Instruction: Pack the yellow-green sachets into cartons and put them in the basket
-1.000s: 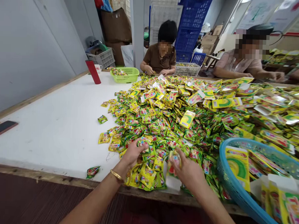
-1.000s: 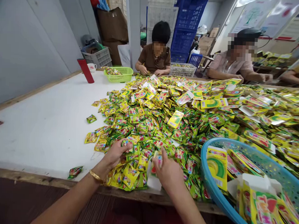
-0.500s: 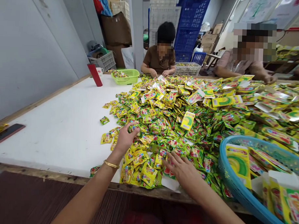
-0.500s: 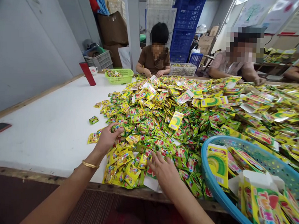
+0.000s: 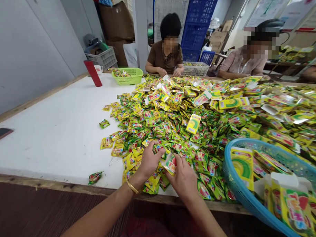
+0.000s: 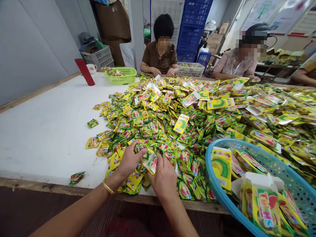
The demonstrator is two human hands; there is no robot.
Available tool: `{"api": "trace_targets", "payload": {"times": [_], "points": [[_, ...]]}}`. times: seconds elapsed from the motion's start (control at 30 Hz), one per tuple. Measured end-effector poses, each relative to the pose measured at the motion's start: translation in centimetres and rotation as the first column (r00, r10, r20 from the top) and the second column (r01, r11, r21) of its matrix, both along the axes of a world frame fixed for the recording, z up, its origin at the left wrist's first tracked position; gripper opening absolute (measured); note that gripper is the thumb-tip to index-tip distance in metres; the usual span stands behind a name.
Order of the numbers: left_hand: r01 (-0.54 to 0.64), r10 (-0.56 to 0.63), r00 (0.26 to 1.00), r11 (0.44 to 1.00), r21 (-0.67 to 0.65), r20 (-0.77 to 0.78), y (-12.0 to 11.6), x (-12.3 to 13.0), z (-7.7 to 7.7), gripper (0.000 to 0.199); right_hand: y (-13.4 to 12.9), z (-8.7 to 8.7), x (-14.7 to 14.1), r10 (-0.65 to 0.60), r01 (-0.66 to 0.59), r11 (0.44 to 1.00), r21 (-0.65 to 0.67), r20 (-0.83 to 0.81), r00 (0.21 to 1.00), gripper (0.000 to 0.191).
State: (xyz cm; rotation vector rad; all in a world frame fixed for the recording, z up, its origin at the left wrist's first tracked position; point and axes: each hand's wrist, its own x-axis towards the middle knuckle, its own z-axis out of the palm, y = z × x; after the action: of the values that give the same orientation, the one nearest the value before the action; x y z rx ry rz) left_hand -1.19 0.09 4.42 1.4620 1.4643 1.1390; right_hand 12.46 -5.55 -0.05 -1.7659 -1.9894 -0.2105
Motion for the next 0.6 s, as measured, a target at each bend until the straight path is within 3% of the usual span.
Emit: {"api": "trace_targets", "payload": {"times": [0.13,0.23,0.37,0.47,0.6], "points": [[0.038,-0.037,0.997,0.999,0.008,-0.068,-0.2,0.3,-0.4,0.020,-0.2,-0.6,0.0,-0.027,0.029,0.999,0.021,-0.096,0.995,0.060],[0.092,-0.097,0.988,0.995,-0.042,-0.118,-0.3,0.1,-0.7,0.018,-0.5,-0.9,0.2,0.010,-0.008,0.999,0.038,-0.045,0.999,0.062],[0.294,-0.326,0.905,0.944,-0.151,-0.274,0.5,-0.5,-0.3,0.010,-0.6,-1.2,0.2,0.062,-0.063,0.998,0.030,0.041,0.997,0.054],[0.432,-0.468,0.819,0.884,-0.180,-0.333,1.1,-0.6,0.3,0.016,-0.5,-1.3,0.1,0.042,-0.042,0.999,0.030,0.021,0.999,0.056],[0.418,-0.437,0.865,0.899,-0.127,-0.247,1.5,-0.1,0.3,0.014,-0.3,-1.5,-0.1,0.021,-0.020,0.998,0.051,-0.021,1.000,0.063]]}}
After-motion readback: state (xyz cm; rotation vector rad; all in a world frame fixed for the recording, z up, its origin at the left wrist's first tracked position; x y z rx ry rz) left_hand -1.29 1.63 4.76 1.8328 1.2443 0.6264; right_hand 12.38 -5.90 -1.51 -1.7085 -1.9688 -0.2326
